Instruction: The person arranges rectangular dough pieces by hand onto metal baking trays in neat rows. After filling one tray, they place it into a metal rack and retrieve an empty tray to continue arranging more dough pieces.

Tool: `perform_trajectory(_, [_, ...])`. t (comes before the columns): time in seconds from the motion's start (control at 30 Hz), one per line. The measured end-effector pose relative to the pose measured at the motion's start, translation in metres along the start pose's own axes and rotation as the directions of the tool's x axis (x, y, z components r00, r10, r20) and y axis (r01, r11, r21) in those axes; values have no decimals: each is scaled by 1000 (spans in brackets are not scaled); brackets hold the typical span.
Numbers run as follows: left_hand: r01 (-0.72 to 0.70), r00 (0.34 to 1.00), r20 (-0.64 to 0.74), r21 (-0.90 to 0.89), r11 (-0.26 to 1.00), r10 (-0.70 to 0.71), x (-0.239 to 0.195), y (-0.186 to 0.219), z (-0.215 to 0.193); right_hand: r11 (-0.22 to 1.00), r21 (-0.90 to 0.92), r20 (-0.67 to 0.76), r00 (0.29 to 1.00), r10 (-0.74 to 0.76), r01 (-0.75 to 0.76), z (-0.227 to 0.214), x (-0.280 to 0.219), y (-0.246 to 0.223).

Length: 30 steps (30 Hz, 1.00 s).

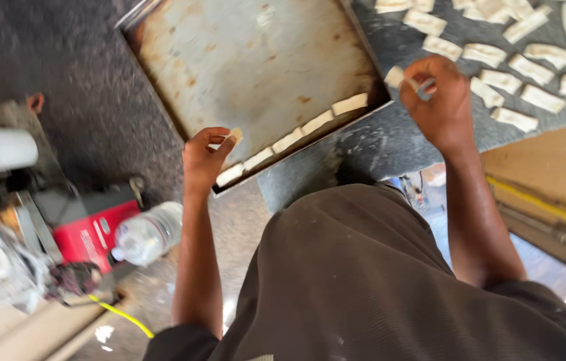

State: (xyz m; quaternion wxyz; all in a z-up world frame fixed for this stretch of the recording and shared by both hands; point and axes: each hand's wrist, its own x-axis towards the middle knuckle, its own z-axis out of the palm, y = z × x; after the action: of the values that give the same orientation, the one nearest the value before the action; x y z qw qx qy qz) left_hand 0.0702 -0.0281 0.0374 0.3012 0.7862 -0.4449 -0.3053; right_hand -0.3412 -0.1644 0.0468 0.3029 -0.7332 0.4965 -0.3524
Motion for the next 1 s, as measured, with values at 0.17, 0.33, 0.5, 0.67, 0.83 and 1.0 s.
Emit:
perform_trajectory(0.17, [-98, 991, -71, 197, 975, 114, -15, -61, -17, 965, 211, 231, 967, 103, -153, 49, -13, -47])
perform_trajectory(0.33, [-60, 988, -109, 394, 917, 112, -24, -85, -18, 971, 231, 419, 907, -42, -62, 97, -8, -85])
perform_trajectory(0.5, [-89, 976, -146, 400, 912, 160, -25, -96, -20, 956, 292, 544, 823, -162, -4, 168, 10, -105])
perform_trajectory(0.67, [-97, 971, -169, 367, 925, 169, -27, -109, -16, 980, 192, 669, 724, -168, 50, 247, 11, -105])
perform_trajectory(0.83, [-104, 962, -204, 342, 934, 182, -26, -116, -8, 974, 49, 647, 736, -199, 219, 281, 1, -90])
perform_trajectory(1.0, [-74, 963, -222, 339, 938, 156, -25, -115, 0, 988, 77, 637, 756, -151, 133, 280, -1, -86])
